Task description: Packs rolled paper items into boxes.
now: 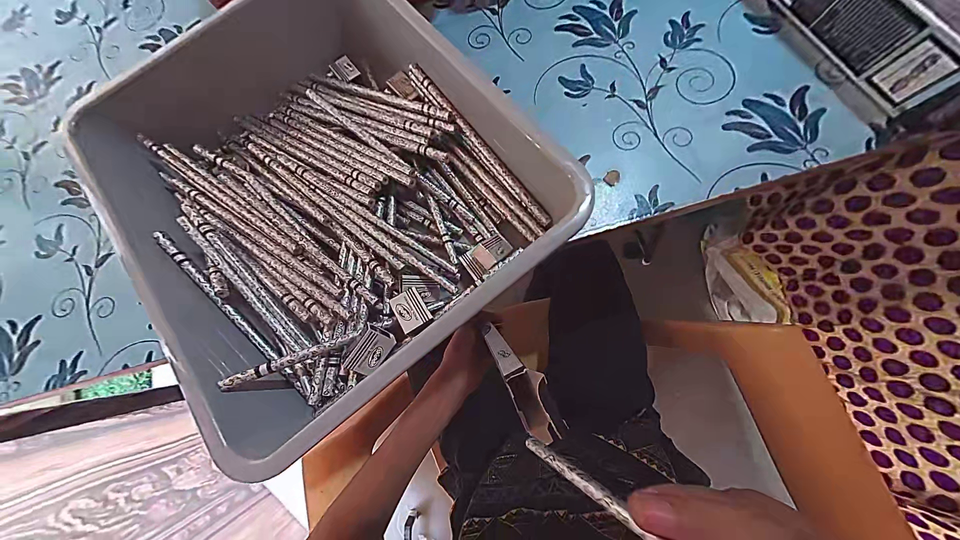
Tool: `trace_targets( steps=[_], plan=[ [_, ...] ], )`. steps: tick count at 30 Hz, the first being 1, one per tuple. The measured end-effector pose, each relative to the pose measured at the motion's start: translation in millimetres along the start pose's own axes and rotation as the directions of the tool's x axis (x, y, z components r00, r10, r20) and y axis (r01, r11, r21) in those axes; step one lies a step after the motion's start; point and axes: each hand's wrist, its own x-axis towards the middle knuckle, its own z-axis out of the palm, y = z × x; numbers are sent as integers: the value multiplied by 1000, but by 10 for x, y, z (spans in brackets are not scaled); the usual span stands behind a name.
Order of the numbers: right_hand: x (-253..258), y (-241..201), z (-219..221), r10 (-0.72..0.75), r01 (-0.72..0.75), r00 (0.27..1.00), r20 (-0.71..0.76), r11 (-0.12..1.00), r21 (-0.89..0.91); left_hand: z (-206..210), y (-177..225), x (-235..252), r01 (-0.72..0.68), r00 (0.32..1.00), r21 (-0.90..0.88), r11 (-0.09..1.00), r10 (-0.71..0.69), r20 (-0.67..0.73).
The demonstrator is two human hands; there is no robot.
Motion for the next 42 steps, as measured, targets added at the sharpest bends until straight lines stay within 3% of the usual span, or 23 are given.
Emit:
trace_targets(
  steps=[6, 13, 24, 27, 34, 38, 42],
  plan=[
    [23, 247, 46, -197, 174, 980, -5, 880, -442, -9, 1, -9, -18, 1000, 13, 1000, 18, 13],
    [8, 384, 62, -220, 205, 975, -25, 938, -278, 43, 39, -33, 40, 999, 20, 999, -39, -30],
    [35, 500, 159, -232, 169, 968, -97, 886, -432, 14, 27, 4, 41, 999, 12, 999, -40, -26],
    [26, 501, 165, -213, 166, 975, -54, 875, -456, 16, 28, 0, 37, 999, 26, 999, -36, -38],
    [-17, 466, 160, -188, 178, 982, -20, 954, -241, -73, 2, 66, -2, 999, -39, 999, 0, -48],
    [0, 511, 152, -203, 187, 979, -26, 938, -293, -229, -57, 243, -29, 1000, -22, 999, 29, -10],
    [-5, 518, 154, -217, 184, 976, -35, 894, -410, 122, 64, -176, -70, 992, 62, 996, 76, -105]
  ],
)
